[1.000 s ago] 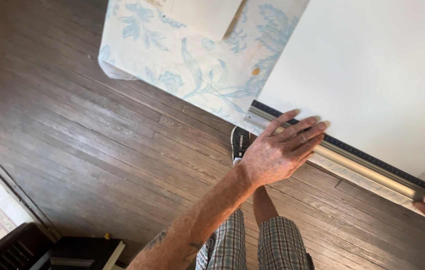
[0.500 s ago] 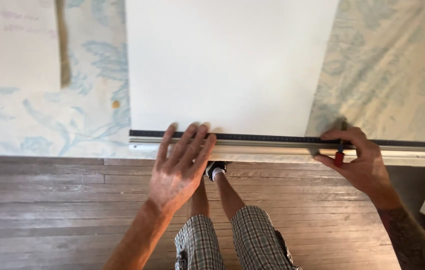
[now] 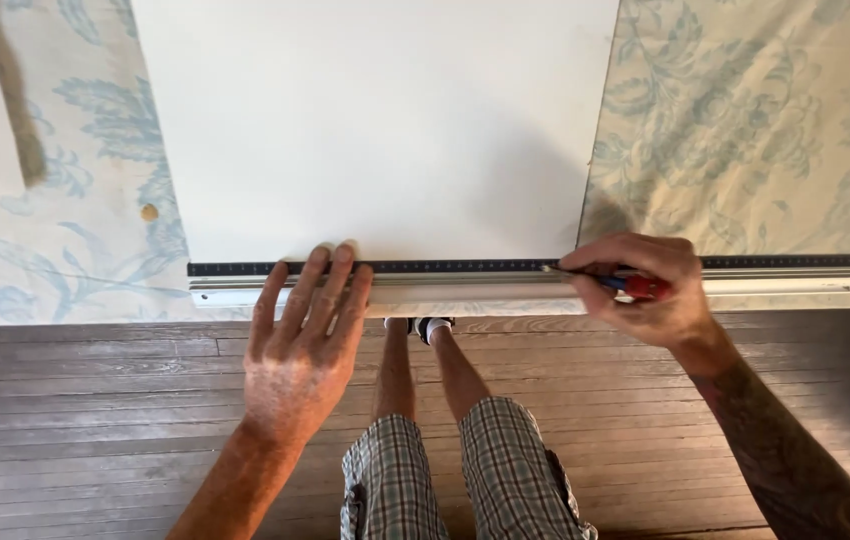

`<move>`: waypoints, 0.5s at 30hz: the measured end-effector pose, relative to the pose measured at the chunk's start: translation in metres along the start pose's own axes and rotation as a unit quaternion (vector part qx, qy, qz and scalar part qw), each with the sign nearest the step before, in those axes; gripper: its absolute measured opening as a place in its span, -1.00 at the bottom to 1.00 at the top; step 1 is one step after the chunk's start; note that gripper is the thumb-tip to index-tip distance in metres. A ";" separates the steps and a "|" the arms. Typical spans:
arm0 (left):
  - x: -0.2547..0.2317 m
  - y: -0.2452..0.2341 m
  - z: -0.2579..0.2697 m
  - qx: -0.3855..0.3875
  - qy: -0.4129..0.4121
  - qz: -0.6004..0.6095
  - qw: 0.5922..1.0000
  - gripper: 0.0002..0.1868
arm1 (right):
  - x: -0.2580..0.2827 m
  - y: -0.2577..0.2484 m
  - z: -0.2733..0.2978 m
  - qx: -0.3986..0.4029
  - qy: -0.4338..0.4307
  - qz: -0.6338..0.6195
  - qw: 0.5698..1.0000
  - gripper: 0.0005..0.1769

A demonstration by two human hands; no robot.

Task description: Measuring, marking, and cutting a board using a ruler, pencil, and utility knife.

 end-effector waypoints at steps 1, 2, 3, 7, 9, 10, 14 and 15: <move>0.003 -0.003 -0.003 0.001 -0.006 0.011 1.000 -0.65 | 0.002 0.006 -0.007 0.005 -0.007 -0.004 1.000 -0.83; 0.007 -0.006 -0.007 0.003 -0.013 0.023 1.000 -0.63 | 0.003 0.012 -0.013 0.010 -0.015 -0.008 1.000 -0.80; 0.007 -0.003 -0.007 0.008 -0.012 0.028 0.999 -0.63 | 0.008 0.012 -0.016 0.011 -0.007 -0.009 1.000 -0.80; 0.011 -0.001 -0.006 0.018 -0.012 0.037 0.999 -0.61 | 0.021 0.013 -0.020 0.008 0.021 0.013 1.000 -0.79; 0.014 0.004 -0.009 0.031 -0.012 0.047 0.998 -0.59 | 0.019 0.013 -0.022 0.004 0.034 0.019 0.999 -0.79; 0.017 0.006 -0.011 0.032 -0.008 0.054 0.998 -0.59 | 0.017 0.013 -0.023 0.001 0.052 0.025 0.998 -0.80; 0.016 0.007 -0.010 0.033 -0.006 0.056 0.998 -0.58 | 0.006 0.009 -0.019 -0.009 0.071 0.029 0.997 -0.86; 0.016 0.008 -0.010 0.033 -0.006 0.057 0.998 -0.58 | 0.006 0.009 -0.020 -0.009 0.072 0.029 0.997 -0.86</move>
Point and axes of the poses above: each hand's wrist, its own z-axis away from the middle knuckle, its own y-axis out of the palm, x = y × z, the point moved 8 cm from there along -z, towards the middle knuckle, and after that the axes turned 8 degrees about y, right-handed, at the moved point
